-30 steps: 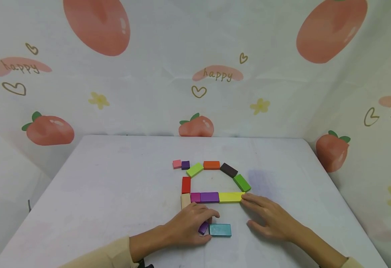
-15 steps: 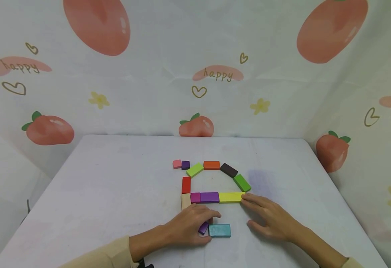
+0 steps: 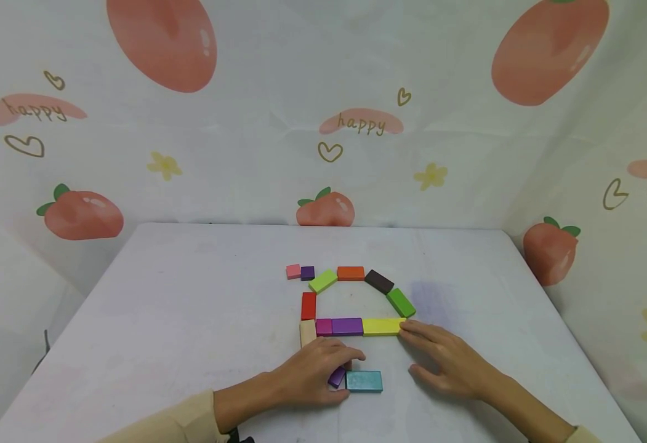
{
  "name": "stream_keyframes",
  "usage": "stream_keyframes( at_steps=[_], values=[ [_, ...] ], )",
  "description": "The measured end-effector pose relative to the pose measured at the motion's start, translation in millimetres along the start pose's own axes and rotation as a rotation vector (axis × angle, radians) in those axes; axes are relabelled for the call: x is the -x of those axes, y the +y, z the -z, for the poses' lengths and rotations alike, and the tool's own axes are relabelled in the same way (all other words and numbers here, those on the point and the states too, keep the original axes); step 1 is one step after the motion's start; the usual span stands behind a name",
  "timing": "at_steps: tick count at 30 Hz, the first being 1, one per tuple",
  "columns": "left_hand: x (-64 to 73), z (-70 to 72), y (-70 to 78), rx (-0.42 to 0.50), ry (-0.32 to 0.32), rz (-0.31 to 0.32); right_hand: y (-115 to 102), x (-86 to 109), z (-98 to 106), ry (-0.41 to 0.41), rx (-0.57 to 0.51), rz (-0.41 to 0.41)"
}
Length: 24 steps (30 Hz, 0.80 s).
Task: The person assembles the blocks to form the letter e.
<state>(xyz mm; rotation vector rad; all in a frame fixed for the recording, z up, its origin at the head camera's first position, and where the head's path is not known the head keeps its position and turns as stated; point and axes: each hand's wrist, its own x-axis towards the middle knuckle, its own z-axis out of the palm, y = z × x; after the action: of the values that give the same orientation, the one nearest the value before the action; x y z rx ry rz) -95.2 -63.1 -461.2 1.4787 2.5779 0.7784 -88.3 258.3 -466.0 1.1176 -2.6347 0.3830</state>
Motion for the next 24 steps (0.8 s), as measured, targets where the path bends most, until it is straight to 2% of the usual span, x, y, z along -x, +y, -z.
stream_keyframes(
  at_steps=[12,24],
  values=[
    [0.0,-1.1,-0.4,-0.003,-0.001,0.008,0.6,-0.2,-0.5,0.01,-0.013,0.017],
    [0.2,-1.2,-0.9,0.013,-0.009,0.003,0.2,0.6,-0.4,-0.01,-0.011,-0.004]
  ],
)
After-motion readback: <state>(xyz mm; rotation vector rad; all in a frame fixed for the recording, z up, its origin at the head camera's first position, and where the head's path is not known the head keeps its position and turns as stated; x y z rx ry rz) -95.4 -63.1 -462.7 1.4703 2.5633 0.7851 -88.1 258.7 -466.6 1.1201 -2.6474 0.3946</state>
